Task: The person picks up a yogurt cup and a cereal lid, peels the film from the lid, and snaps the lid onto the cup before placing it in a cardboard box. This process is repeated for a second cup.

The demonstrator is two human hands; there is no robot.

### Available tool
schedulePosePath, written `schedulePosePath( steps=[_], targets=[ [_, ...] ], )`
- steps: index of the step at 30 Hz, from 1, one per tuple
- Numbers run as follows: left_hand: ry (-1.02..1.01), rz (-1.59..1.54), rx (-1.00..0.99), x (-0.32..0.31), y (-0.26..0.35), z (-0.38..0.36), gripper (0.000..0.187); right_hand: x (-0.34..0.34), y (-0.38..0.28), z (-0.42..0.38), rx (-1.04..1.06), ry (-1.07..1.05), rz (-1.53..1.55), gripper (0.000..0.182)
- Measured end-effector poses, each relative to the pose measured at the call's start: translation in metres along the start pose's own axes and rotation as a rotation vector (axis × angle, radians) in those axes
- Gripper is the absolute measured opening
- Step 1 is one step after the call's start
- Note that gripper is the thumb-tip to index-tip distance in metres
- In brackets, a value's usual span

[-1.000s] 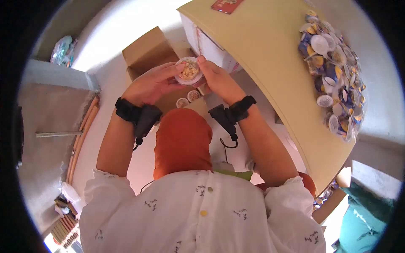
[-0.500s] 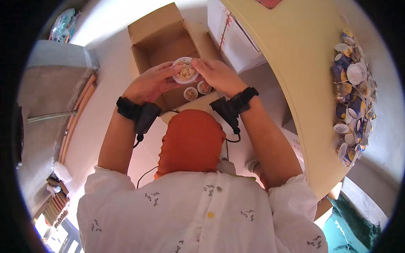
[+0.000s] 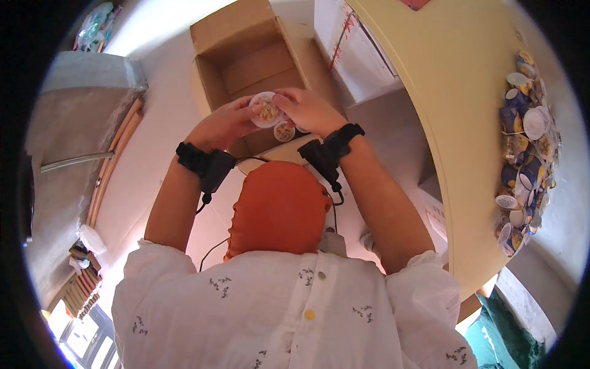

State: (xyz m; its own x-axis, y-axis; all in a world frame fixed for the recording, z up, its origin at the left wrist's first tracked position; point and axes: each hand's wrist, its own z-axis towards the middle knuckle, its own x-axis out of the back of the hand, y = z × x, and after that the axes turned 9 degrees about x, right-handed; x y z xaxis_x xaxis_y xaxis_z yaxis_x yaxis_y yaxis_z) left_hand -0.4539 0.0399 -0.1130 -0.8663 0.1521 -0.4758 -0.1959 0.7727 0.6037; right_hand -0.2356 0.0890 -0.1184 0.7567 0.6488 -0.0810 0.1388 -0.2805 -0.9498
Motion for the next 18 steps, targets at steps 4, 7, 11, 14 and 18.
schedulePosePath(
  steps=[4, 7, 11, 14, 18],
  targets=[
    [0.042, 0.003, 0.032, 0.003, -0.006, -0.001, 0.049, -0.003, 0.004, 0.001, -0.019, -0.008, -0.068, 0.045],
    [0.049, 0.013, 0.039, 0.003, -0.008, 0.000, 0.050, -0.003, 0.003, 0.000, -0.023, -0.012, -0.085, 0.045],
    [0.039, -0.004, 0.026, 0.002, -0.007, 0.002, 0.051, 0.000, 0.008, 0.002, 0.001, -0.040, -0.065, 0.043],
    [0.073, 0.040, 0.008, -0.005, -0.004, 0.001, 0.051, 0.000, 0.014, 0.003, 0.021, -0.015, -0.087, 0.042],
    [0.004, 0.036, -0.028, 0.002, -0.003, 0.007, 0.053, 0.006, 0.010, -0.001, 0.029, 0.010, -0.114, 0.044]
  ],
)
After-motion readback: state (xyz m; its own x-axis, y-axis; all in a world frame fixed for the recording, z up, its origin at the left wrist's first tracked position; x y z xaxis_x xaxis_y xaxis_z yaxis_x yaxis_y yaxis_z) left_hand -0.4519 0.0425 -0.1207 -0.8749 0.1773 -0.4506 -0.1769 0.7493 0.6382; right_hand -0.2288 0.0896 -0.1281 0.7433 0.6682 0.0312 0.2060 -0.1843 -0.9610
